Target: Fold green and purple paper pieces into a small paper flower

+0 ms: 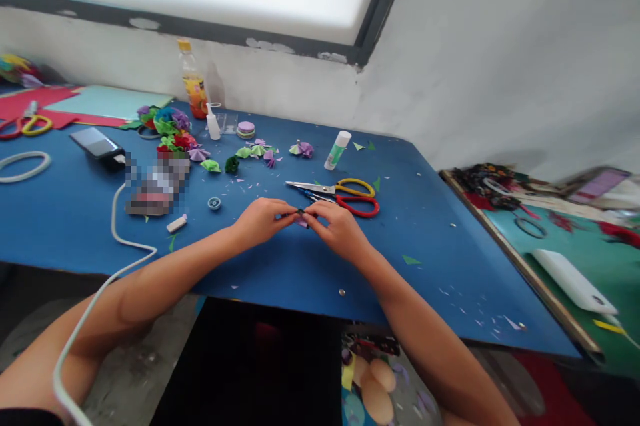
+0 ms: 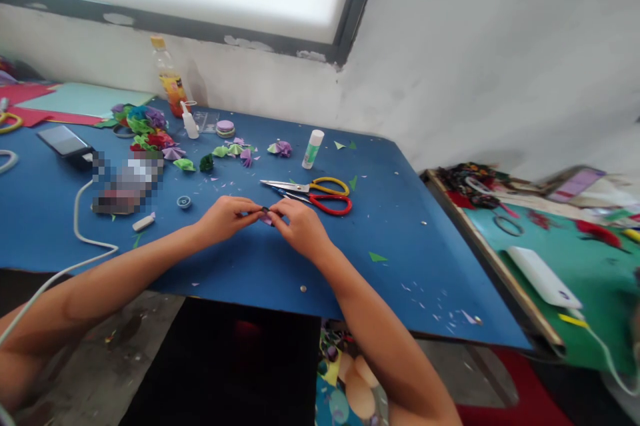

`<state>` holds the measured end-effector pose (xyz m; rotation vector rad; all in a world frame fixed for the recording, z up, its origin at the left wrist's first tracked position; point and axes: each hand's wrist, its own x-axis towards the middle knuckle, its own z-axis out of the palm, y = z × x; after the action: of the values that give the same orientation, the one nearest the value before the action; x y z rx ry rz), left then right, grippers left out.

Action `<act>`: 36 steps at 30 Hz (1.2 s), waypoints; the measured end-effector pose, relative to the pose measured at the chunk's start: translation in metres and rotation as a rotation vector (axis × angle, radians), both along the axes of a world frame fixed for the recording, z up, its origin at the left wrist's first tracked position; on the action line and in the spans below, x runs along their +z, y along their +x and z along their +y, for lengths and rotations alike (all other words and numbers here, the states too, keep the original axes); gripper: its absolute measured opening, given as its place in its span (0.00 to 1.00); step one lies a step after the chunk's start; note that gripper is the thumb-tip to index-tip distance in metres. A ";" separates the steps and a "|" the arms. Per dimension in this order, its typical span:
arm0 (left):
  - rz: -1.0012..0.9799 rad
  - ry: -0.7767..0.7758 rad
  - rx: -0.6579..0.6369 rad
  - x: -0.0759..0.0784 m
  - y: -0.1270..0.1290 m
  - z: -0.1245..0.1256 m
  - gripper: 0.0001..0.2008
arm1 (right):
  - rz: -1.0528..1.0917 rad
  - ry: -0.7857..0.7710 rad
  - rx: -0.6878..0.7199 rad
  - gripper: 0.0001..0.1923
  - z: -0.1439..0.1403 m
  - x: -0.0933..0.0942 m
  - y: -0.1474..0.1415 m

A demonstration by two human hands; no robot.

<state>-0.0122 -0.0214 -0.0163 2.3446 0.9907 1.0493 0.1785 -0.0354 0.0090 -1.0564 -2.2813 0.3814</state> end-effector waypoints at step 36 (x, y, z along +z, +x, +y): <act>-0.434 -1.077 -0.400 0.015 0.001 -0.001 0.11 | 0.384 -0.127 0.315 0.07 0.002 0.000 -0.002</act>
<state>-0.0109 -0.0227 -0.0009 1.2710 0.6212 0.5769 0.1765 -0.0332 0.0093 -0.6112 -2.0889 0.7936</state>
